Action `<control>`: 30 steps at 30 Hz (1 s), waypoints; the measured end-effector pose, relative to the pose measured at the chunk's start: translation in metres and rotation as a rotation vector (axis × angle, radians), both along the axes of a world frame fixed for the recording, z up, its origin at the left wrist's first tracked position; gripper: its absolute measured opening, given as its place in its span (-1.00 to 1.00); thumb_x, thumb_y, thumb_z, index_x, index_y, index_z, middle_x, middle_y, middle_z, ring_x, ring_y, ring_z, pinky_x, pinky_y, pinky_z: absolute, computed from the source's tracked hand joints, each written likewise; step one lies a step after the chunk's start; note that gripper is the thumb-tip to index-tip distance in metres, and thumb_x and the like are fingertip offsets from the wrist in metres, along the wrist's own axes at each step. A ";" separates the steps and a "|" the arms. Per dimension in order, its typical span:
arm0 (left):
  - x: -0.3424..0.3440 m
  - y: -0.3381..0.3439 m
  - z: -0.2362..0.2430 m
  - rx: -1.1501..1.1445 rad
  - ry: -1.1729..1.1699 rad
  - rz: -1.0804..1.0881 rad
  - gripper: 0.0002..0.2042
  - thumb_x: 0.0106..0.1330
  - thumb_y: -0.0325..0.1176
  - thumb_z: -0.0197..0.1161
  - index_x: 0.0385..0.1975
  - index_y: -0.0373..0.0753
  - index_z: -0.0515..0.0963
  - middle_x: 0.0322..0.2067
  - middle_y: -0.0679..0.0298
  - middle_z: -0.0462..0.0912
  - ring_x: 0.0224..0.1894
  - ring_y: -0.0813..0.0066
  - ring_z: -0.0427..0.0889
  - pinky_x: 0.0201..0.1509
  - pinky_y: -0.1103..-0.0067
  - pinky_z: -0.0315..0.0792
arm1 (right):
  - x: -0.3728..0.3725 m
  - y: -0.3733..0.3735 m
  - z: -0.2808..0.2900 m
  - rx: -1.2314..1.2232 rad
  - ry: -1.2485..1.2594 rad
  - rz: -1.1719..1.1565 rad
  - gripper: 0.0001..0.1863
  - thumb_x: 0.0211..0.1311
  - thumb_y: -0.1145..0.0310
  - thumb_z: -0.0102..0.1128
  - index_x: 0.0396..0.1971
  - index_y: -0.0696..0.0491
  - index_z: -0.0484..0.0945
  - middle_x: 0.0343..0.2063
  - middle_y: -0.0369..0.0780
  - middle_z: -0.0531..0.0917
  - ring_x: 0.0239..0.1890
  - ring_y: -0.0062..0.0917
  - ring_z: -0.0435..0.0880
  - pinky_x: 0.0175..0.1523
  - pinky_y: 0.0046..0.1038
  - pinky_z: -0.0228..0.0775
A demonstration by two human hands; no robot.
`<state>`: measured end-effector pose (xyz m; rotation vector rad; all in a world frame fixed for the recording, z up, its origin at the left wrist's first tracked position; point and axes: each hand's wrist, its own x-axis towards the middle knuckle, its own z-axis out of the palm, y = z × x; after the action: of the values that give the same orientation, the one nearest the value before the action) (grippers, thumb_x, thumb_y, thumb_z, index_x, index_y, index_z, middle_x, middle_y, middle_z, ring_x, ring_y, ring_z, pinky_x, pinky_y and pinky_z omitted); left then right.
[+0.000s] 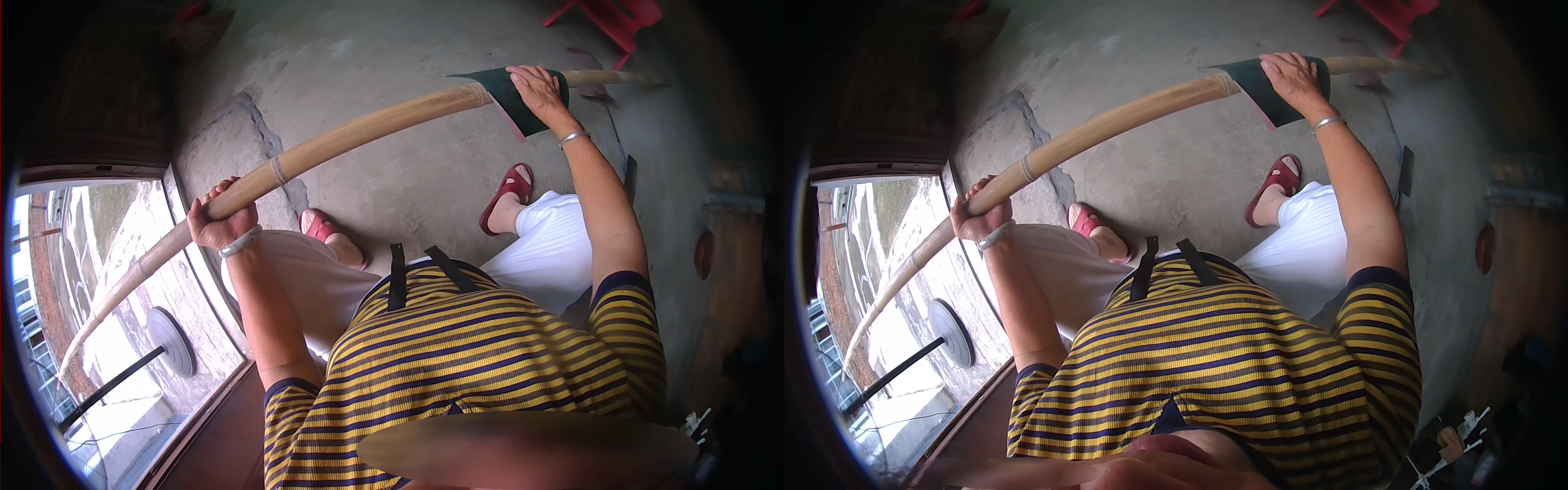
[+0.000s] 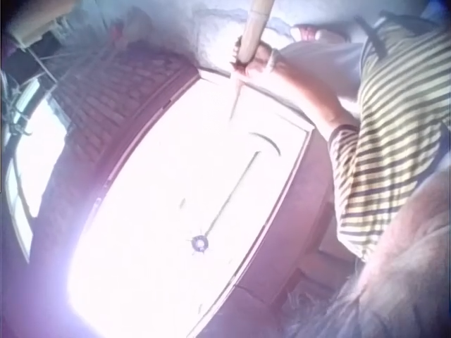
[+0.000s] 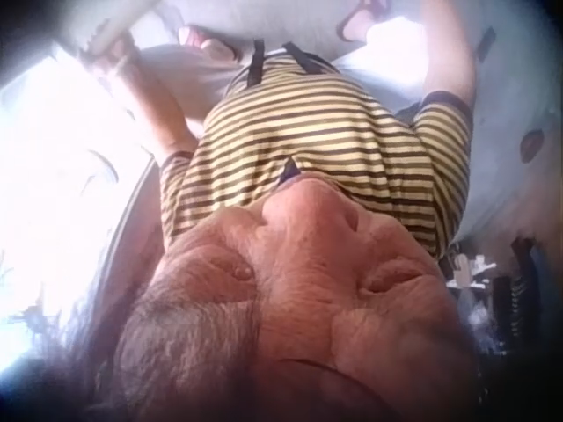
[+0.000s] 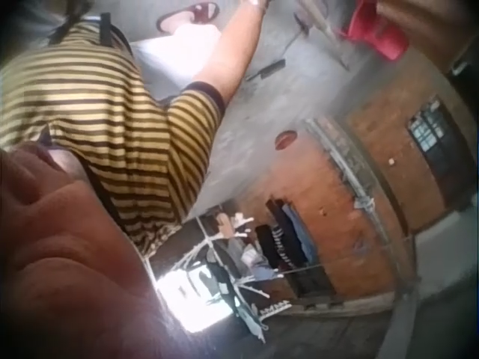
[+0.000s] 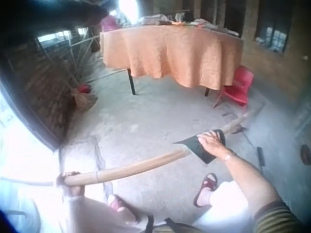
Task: Sand the surface of a long bamboo pole using a piece of sandpaper.
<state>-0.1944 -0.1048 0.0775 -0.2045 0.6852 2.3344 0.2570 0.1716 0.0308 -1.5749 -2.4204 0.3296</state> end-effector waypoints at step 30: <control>-0.005 0.002 0.001 -0.079 -0.086 0.047 -0.81 -0.20 -0.33 0.20 -0.71 -0.23 0.31 -0.64 0.19 0.38 -0.49 0.23 0.45 -0.08 0.28 0.36 | -0.046 -0.007 0.039 -0.258 0.069 0.429 -0.44 0.04 -0.08 0.18 -0.08 0.04 0.53 -0.14 -0.15 0.51 0.03 -0.30 0.42 0.15 -0.38 0.21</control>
<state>-0.1995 -0.1030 0.0782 -0.3578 0.7385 2.3304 0.2112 0.1647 0.0694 -1.0860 -2.7318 0.7865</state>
